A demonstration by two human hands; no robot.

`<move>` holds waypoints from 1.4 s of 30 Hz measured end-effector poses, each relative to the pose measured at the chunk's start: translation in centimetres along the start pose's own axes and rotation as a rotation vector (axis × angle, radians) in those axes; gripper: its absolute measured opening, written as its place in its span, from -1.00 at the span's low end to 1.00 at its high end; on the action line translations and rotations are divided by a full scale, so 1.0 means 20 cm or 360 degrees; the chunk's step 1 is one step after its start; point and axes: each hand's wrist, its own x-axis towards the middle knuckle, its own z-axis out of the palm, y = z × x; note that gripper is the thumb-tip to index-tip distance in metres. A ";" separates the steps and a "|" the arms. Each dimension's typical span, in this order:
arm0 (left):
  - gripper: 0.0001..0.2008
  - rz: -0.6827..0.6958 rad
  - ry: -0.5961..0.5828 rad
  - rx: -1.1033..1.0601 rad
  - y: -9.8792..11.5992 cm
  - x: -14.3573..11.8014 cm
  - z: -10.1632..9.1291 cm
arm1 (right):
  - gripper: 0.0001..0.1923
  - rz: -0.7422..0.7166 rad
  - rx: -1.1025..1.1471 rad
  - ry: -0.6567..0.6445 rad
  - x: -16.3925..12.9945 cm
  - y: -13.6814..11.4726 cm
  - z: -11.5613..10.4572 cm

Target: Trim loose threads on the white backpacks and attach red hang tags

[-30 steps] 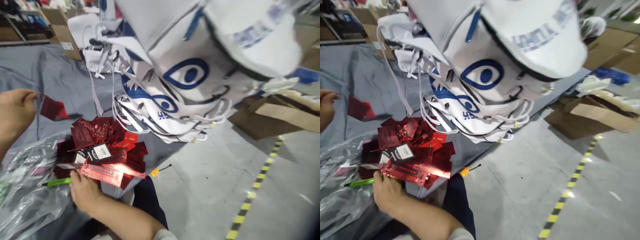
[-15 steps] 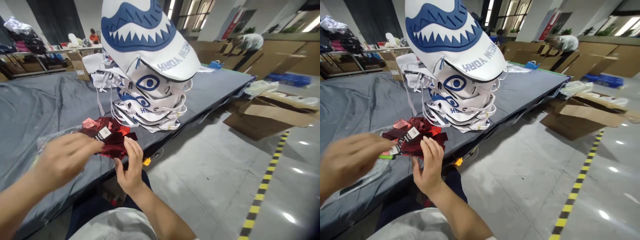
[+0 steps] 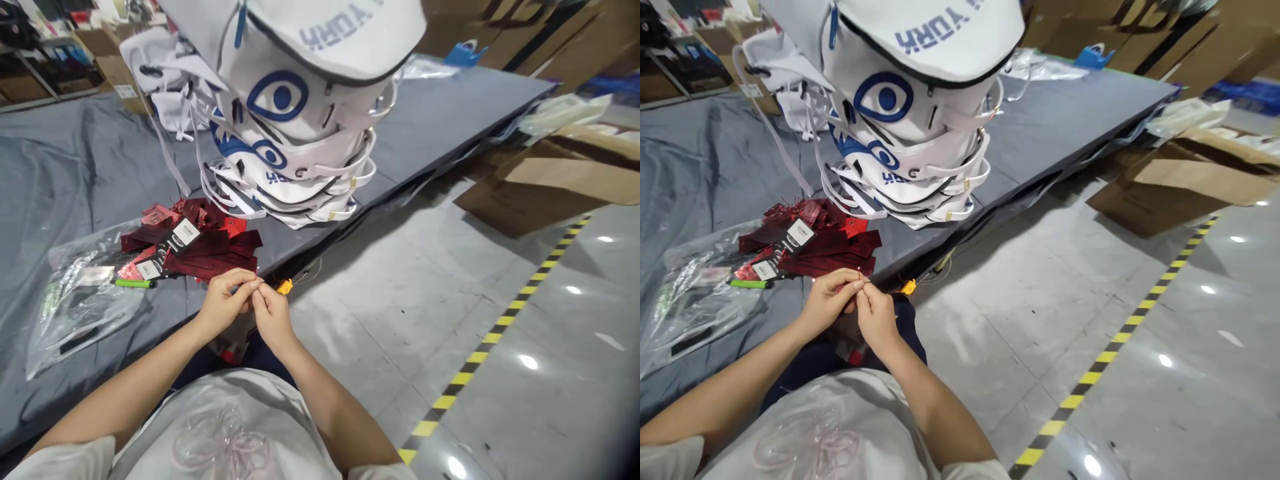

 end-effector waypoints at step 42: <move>-0.79 -0.0288 -0.0008 0.0505 -0.35 1.13 0.37 | -0.44 -0.0283 -0.2298 -0.0372 0.99 0.18 -0.77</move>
